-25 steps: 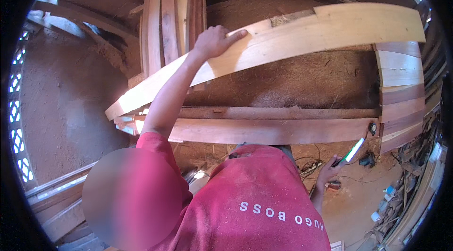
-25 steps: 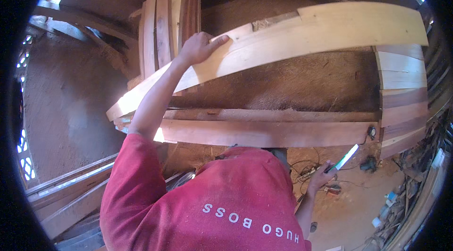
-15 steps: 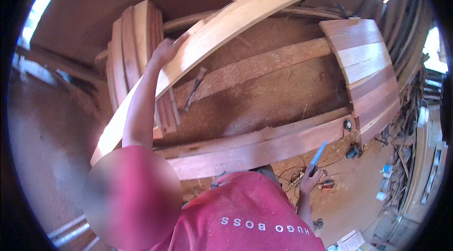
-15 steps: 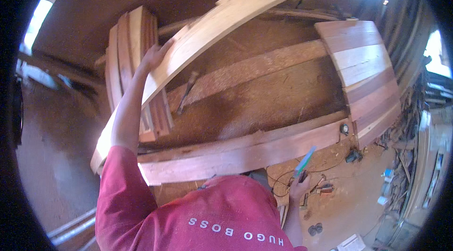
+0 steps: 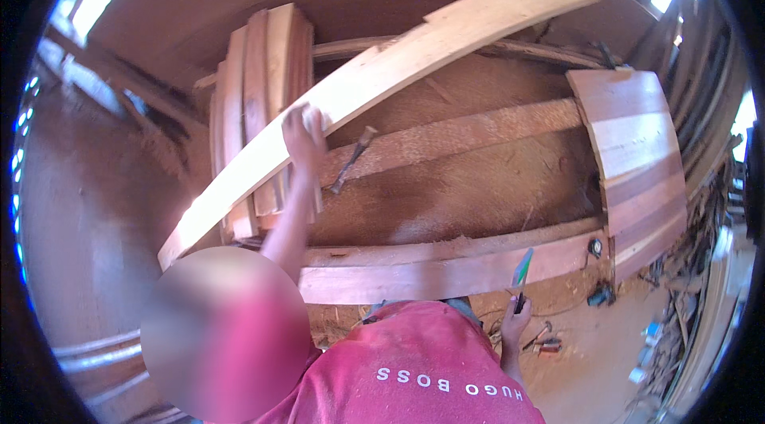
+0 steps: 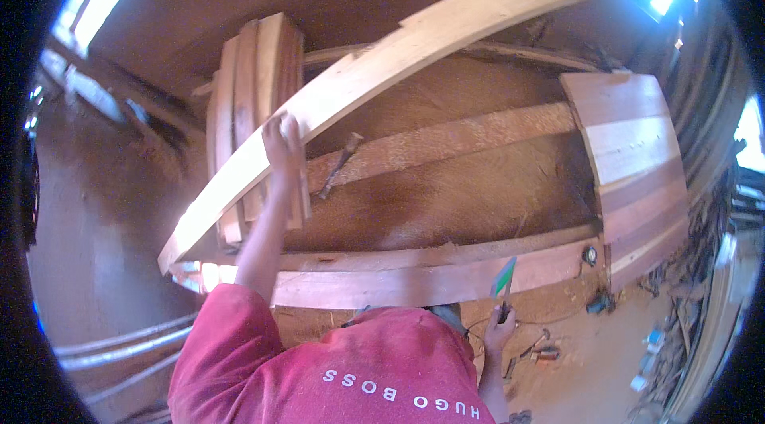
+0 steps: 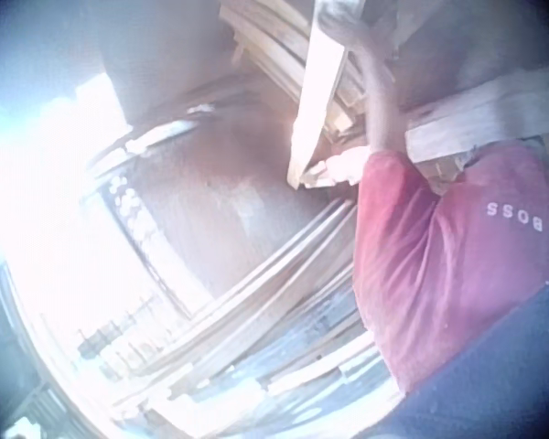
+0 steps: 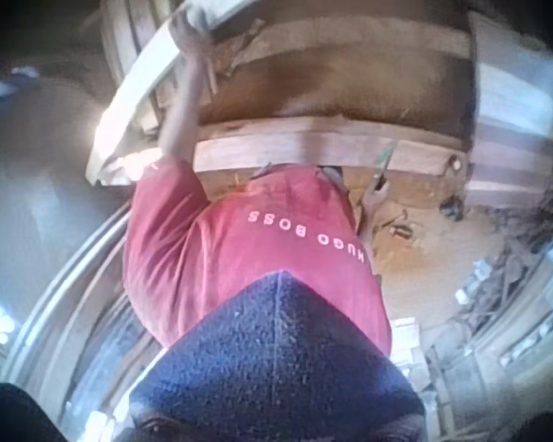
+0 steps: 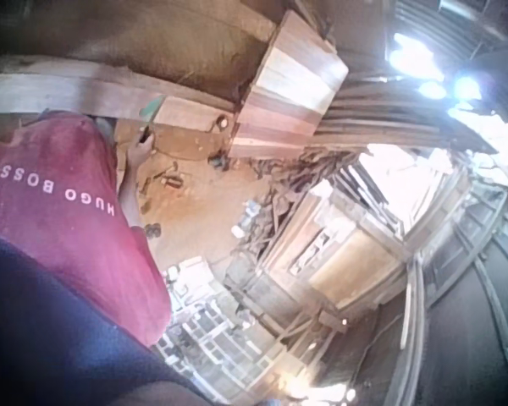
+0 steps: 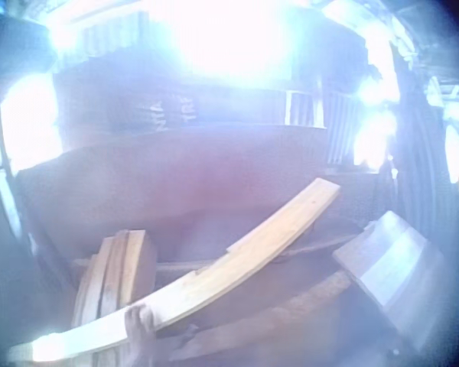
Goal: The person marks a wooden plank using a try square and a pencil. They handle the plank to position it on a workbench and use the tools to draw lines across the surface.
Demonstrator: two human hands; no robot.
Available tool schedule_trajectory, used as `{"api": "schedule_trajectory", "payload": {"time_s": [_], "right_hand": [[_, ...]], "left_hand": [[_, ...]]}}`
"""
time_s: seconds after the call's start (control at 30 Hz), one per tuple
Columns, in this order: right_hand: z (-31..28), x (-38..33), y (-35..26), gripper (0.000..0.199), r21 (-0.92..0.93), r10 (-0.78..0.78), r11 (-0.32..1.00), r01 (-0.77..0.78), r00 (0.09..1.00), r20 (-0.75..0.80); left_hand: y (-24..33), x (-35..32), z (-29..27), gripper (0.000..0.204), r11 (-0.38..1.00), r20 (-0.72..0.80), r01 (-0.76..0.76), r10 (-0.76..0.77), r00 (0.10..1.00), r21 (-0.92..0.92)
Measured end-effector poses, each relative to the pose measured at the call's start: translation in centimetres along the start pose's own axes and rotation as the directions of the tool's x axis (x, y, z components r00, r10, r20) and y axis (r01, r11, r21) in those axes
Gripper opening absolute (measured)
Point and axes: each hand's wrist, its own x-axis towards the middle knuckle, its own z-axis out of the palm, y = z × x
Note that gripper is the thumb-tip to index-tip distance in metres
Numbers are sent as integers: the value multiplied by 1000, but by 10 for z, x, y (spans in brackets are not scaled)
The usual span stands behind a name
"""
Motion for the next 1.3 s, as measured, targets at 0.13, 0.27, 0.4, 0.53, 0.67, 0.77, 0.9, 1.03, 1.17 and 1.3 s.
{"api": "schedule_trajectory", "payload": {"time_s": [0.13,0.27,0.4,0.53,0.67,0.77,0.9,1.03,1.17,1.3], "right_hand": [[15,41,-21,34,-134,-90,984,119,975,204],[53,63,-38,38,-144,-199,921,363,754,626],[77,116,-25,46,136,-372,805,578,313,874],[117,145,-46,49,373,-430,701,607,-57,901],[197,196,-56,48,480,-406,570,667,-279,870],[214,161,-68,41,414,-287,734,538,-306,908],[216,93,-81,36,450,-292,778,439,-381,877],[156,32,-95,36,441,-219,721,535,-428,877],[140,18,-57,36,630,-278,474,615,-575,770],[77,-6,-32,37,501,-76,527,686,-549,833]], "left_hand": [[62,-172,-70,39,986,266,156,-135,955,-59],[33,-458,-161,42,713,844,654,-493,213,252],[99,-560,-263,49,503,625,794,-752,208,340],[174,-509,-356,54,201,-19,931,-976,217,306],[298,-514,-383,58,100,-347,982,-937,40,-158],[381,-572,-359,57,89,-499,995,-865,55,-45],[467,-673,-341,57,23,-690,975,-710,-139,-220],[534,-706,-400,67,-100,-839,959,-466,-279,-263],[584,-750,-524,86,-31,-894,935,-282,-348,-355],[662,-795,-663,116,-348,-963,912,-77,-258,-217]]}}
